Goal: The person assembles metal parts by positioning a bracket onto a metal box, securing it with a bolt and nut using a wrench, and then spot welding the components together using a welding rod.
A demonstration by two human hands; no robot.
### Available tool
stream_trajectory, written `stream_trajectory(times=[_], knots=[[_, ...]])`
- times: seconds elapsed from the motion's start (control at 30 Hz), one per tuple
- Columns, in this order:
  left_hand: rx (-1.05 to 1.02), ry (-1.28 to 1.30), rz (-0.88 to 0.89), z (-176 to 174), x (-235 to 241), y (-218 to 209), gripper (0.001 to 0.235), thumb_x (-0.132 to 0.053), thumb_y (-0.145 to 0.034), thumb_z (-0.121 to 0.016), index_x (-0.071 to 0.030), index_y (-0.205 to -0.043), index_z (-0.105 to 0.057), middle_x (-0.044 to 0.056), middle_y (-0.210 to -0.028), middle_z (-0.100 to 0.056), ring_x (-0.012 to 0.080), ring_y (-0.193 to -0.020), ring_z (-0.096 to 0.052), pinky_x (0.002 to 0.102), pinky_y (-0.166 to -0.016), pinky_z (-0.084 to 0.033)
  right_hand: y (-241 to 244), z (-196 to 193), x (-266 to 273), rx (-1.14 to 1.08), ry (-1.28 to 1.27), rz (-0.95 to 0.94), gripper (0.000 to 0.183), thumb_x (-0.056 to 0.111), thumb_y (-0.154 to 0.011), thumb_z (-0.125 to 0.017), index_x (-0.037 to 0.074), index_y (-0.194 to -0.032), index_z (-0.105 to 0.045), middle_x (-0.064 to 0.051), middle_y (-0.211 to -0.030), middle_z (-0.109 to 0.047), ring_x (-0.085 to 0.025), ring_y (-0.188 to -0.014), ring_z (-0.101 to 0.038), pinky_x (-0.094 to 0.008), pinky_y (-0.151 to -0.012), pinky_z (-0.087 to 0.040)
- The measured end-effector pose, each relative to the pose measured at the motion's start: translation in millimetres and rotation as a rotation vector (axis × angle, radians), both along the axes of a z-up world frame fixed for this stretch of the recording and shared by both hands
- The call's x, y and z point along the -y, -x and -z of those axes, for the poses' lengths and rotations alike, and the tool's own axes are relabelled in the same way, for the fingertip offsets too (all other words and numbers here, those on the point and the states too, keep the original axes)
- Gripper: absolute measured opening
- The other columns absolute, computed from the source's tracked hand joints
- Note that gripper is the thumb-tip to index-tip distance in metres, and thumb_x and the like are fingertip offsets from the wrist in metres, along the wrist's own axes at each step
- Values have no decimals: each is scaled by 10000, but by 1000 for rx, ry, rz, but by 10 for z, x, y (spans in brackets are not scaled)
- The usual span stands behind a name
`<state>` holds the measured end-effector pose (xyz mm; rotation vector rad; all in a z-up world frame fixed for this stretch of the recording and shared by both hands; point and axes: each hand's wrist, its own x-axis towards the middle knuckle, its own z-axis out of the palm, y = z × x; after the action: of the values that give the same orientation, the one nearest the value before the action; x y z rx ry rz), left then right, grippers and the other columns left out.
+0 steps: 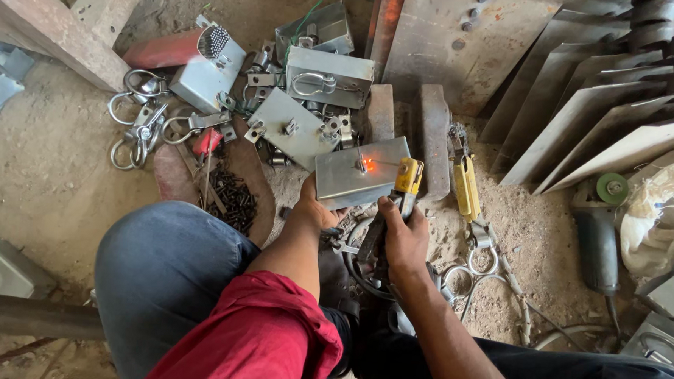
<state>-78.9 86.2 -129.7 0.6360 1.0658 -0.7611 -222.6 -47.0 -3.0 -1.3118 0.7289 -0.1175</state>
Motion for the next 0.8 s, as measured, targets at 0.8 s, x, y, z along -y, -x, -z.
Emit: stream_trajectory(times=[0.8], knots=[[186, 204, -8, 521, -42, -25, 391, -531, -881, -604, -223, -1098, -710, 19, -1025, -746, 264, -919, -717, 482, -749, -602, 55, -95, -14, -113, -53, -56, 241, 315, -910, -676, 86, -913, -598, 1, -587, -489, -121, -421, -481, -297, -360, -418]])
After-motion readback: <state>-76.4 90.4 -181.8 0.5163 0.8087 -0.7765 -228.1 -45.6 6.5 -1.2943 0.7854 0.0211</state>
